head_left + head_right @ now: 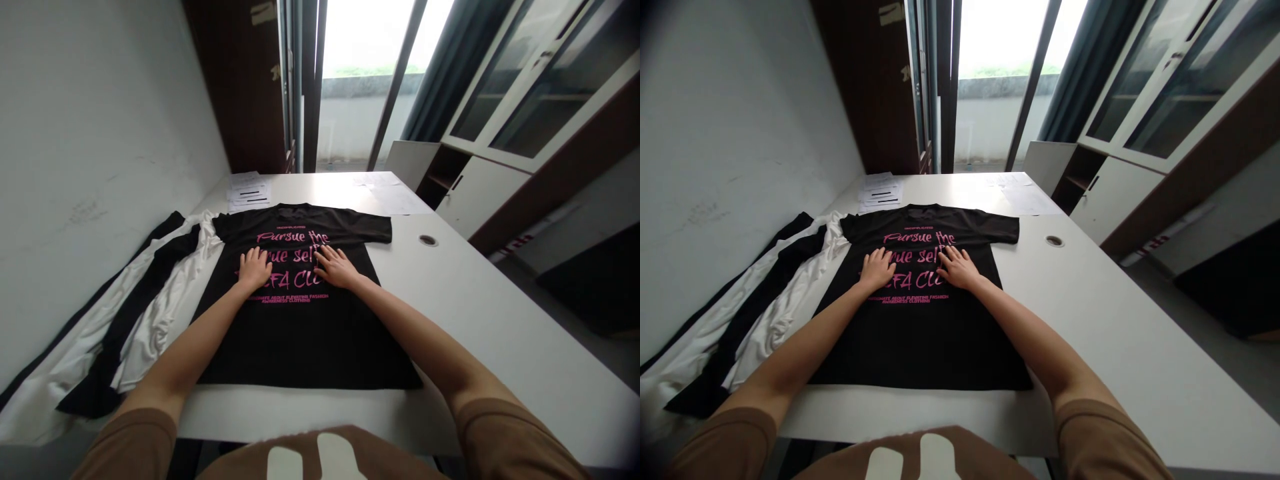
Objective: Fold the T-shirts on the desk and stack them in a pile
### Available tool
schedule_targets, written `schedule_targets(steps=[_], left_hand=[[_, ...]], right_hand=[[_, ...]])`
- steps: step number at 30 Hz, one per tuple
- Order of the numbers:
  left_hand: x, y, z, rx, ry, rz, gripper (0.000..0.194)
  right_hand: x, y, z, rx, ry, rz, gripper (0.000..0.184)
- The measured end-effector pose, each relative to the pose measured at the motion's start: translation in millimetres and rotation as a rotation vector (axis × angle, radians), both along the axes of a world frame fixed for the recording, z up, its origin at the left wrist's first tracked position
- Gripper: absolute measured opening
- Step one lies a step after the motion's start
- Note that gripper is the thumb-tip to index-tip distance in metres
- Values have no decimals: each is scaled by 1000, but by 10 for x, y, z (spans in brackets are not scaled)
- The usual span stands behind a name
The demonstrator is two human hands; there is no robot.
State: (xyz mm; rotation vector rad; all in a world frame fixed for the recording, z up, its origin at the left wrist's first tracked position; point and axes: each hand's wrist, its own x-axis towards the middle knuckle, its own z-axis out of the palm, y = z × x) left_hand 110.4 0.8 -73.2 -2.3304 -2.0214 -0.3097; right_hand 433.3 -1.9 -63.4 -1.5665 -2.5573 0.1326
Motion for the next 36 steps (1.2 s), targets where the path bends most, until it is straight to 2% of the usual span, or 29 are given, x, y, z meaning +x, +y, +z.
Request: schedule_targets(steps=[2, 3, 5, 7, 10, 15, 18, 21, 23, 26, 28, 31, 36], left_hand=[[274, 88, -2, 45, -19, -114, 53], [396, 145, -8, 38, -33, -173, 53], [553, 285, -28, -23, -59, -239, 54], [545, 442, -50, -90, -64, -236, 57], [235, 663, -80, -140, -43, -153, 65], [-550, 876, -123, -157, -19, 89, 73], [-699, 914, -112, -109, -7, 176, 72], [-439, 935, -79, 10, -18, 121, 63], [-126, 972, -68, 40, -42, -32, 58], [311, 1098, -91, -13, -68, -262, 58], [465, 1231, -122, -64, -70, -304, 60], [430, 1486, -160, -107, -58, -233, 64], [-103, 1913, -184, -142, -41, -39, 68]], right_hand=[[-296, 58, 25, 18, 40, 104, 69], [-426, 110, 25, 14, 54, 110, 67], [-588, 248, 3, -2, 57, 63, 65], [-585, 395, -41, -25, 40, 7, 67], [-298, 573, -109, -61, 18, -58, 73], [434, 773, -180, -95, -10, -242, 76], [608, 854, -199, -94, -20, -318, 78], [408, 935, -178, -79, -11, -304, 78], [134, 1009, -150, -50, 8, -214, 75], [-257, 1167, -126, 1, 39, -76, 69], [-378, 1299, -140, 2, 48, -51, 68], [-281, 1505, -201, -26, 38, -91, 71], [309, 1768, -282, -44, 24, -228, 73]])
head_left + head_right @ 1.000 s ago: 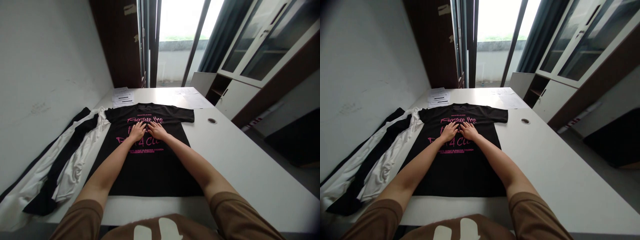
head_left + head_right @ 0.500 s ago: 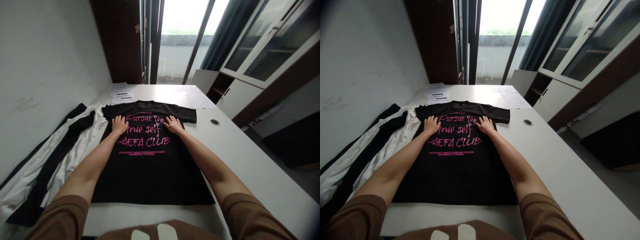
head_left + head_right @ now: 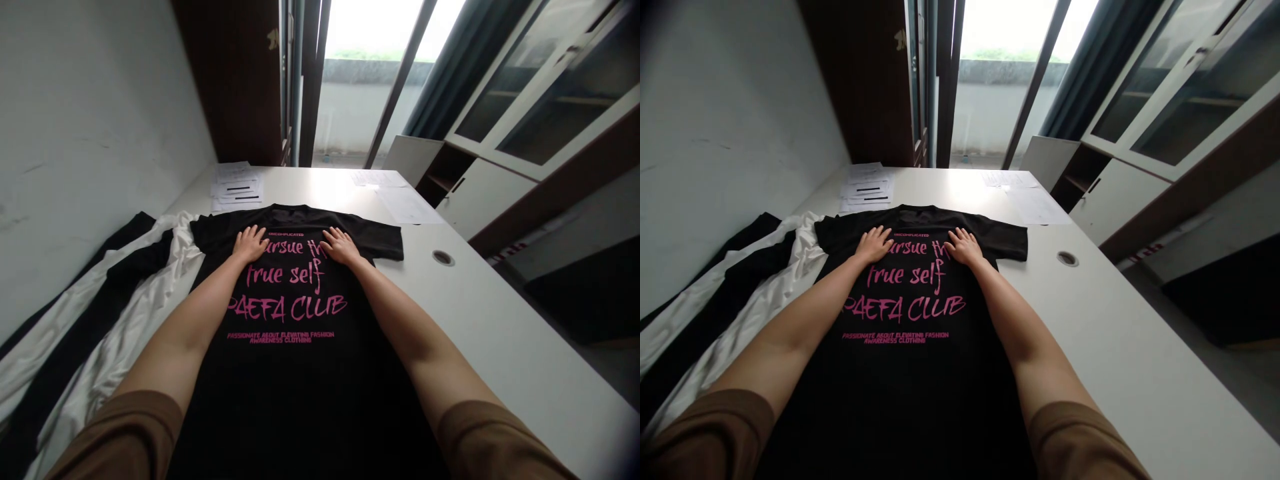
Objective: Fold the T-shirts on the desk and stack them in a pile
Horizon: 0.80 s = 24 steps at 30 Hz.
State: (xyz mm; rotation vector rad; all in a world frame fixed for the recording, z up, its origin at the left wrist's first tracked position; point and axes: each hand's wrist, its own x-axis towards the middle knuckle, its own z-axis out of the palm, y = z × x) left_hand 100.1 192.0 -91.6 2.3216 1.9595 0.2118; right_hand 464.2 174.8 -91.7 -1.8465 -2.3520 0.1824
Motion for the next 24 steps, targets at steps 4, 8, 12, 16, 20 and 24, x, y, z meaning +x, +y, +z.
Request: schedule_targets(steps=[4, 8, 12, 16, 20, 24], left_hand=[[-515, 218, -5, -5, 19, 135, 70], [-719, 316, 21, -14, 27, 248, 70], [-326, 333, 75, 110, 82, 213, 67], [242, 366, 98, 43, 67, -108, 65], [356, 518, 70, -40, 44, -96, 66], [102, 711, 29, -46, 37, -9, 68]], right_hand=[[421, 84, -14, -21, -30, -82, 73], [550, 122, -30, -22, -33, -128, 74], [304, 178, -2, 3, -51, -168, 74], [-132, 264, 63, 69, -47, 8, 68], [-344, 423, 73, 2, -6, 95, 67], [-171, 622, 21, -4, 27, 39, 65]])
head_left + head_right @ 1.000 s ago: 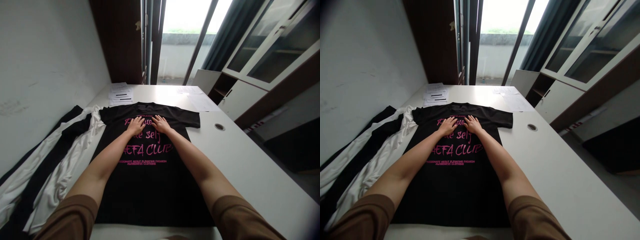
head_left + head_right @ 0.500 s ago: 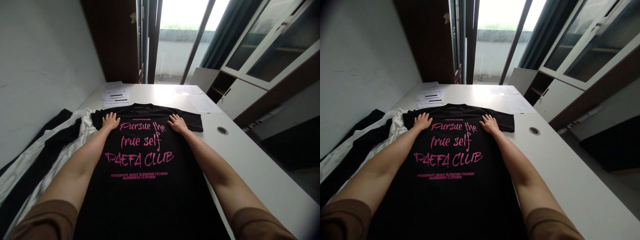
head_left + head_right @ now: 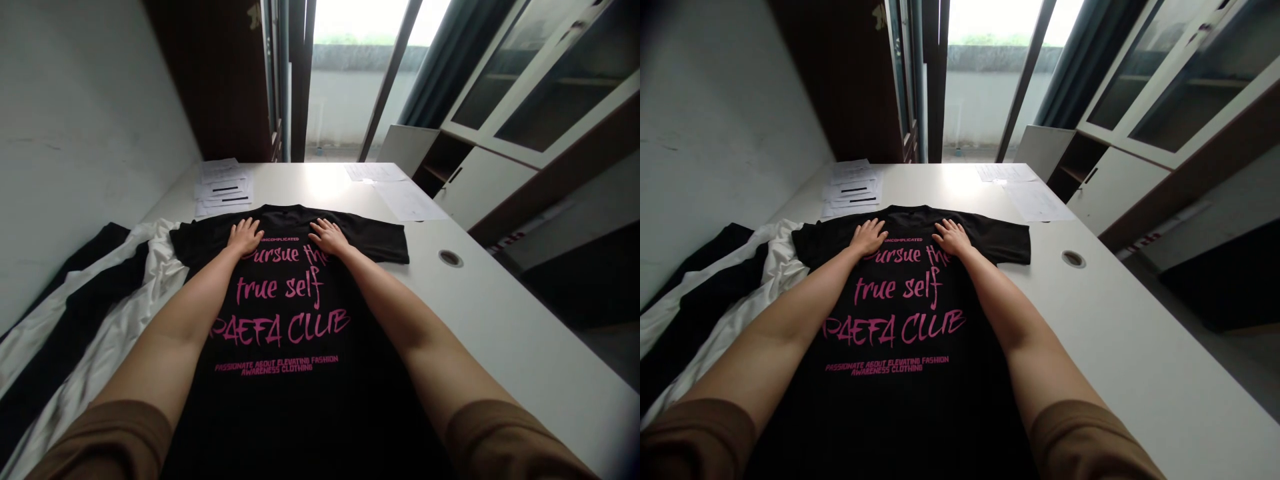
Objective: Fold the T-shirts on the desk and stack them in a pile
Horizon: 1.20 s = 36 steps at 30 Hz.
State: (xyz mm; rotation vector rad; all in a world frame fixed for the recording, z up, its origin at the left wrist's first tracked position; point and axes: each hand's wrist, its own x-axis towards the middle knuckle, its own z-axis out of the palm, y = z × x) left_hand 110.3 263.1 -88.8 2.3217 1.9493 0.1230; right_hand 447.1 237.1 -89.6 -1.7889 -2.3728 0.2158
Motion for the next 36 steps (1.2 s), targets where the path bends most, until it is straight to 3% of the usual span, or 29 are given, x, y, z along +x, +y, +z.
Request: schedule_targets(steps=[6, 12, 15, 18, 21, 28, 32, 36], left_hand=[[-307, 118, -30, 41, -11, 106, 68], [-331, 28, 18, 105, -38, 129, 61], [-277, -117, 113, 267, -43, 95, 52], [-168, -282, 200, 340, -44, -39, 45], [19, -441, 210, 313, -41, -112, 43], [496, -904, 45, 191, -57, -199, 60], [432, -1141, 57, 172, -115, -200, 59], [295, -1360, 161, 158, -141, -274, 53]], right_hand=[[407, 153, -70, 21, 13, -121, 64], [429, 39, -57, 153, 20, -169, 56], [403, -50, -3, 233, 32, -200, 47], [382, -106, 58, 239, 37, -225, 42], [366, -124, 100, 232, 39, -241, 40], [342, -147, 111, 241, 40, -260, 39], [429, -128, 90, 205, 57, -203, 41], [795, -147, 45, 168, 86, -101, 45]])
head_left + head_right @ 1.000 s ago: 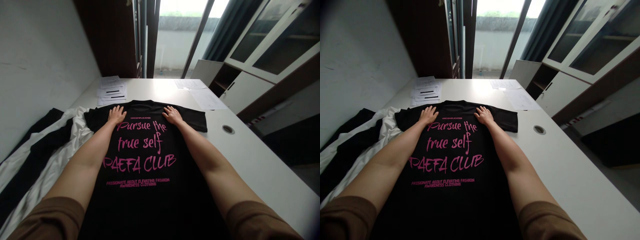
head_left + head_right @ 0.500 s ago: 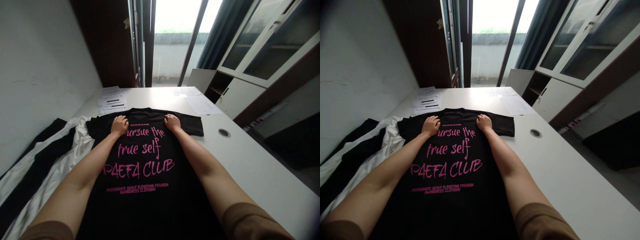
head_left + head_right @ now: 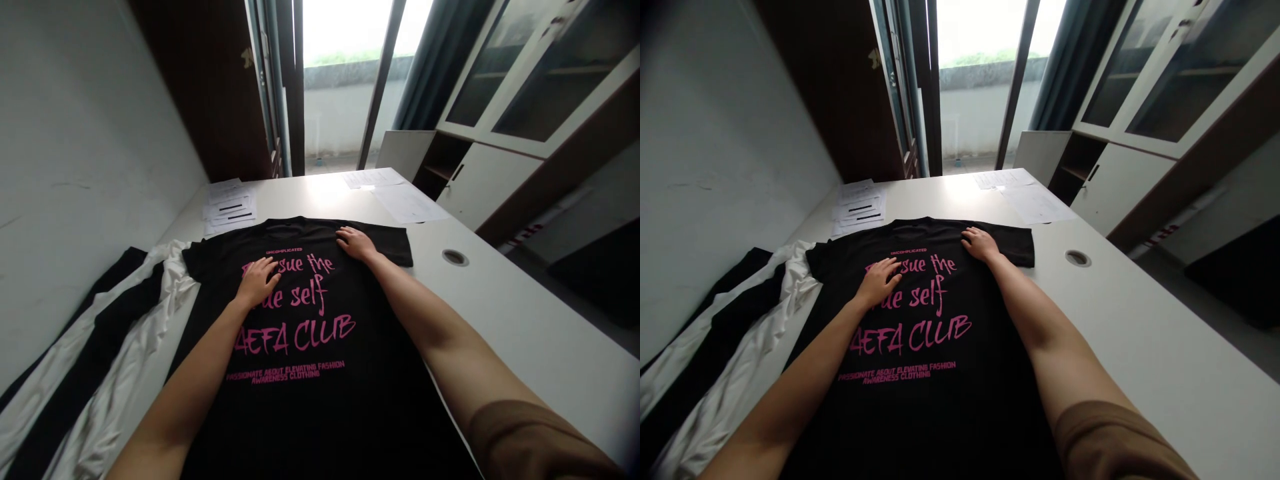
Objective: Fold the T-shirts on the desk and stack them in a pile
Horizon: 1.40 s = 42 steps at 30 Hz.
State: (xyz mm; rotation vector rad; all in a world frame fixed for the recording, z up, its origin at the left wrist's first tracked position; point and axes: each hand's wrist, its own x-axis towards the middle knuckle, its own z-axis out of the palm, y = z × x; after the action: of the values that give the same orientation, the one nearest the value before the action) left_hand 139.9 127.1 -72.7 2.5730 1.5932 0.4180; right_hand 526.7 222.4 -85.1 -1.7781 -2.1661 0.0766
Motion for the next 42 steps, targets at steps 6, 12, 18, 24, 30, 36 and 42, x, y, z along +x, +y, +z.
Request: schedule_targets(steps=[6, 12, 18, 24, 30, 36, 42], left_hand=[[95, -157, 70, -80, 115, -103, 64], [269, -292, 55, -107, 160, -74, 69], [716, -975, 143, -88, 133, -367, 73], [1203, -1725, 349, -97, 65, -636, 73], [1617, -2377, 466, -74, 77, -906, 74], [1924, -2700, 525, 6, 105, -1111, 71], [2167, -2657, 422, 9, 28, -998, 39]], right_hand=[[696, -267, -8, 60, -32, -338, 40], [961, -561, 38, 127, -96, -628, 42], [1158, -671, -39, 104, -90, -821, 50], [1266, -641, -84, 63, -42, -807, 45], [1280, -654, -78, 49, -14, -755, 36], [1238, -703, -46, 58, -16, -735, 34], [1250, -694, 21, 60, 57, -696, 32]])
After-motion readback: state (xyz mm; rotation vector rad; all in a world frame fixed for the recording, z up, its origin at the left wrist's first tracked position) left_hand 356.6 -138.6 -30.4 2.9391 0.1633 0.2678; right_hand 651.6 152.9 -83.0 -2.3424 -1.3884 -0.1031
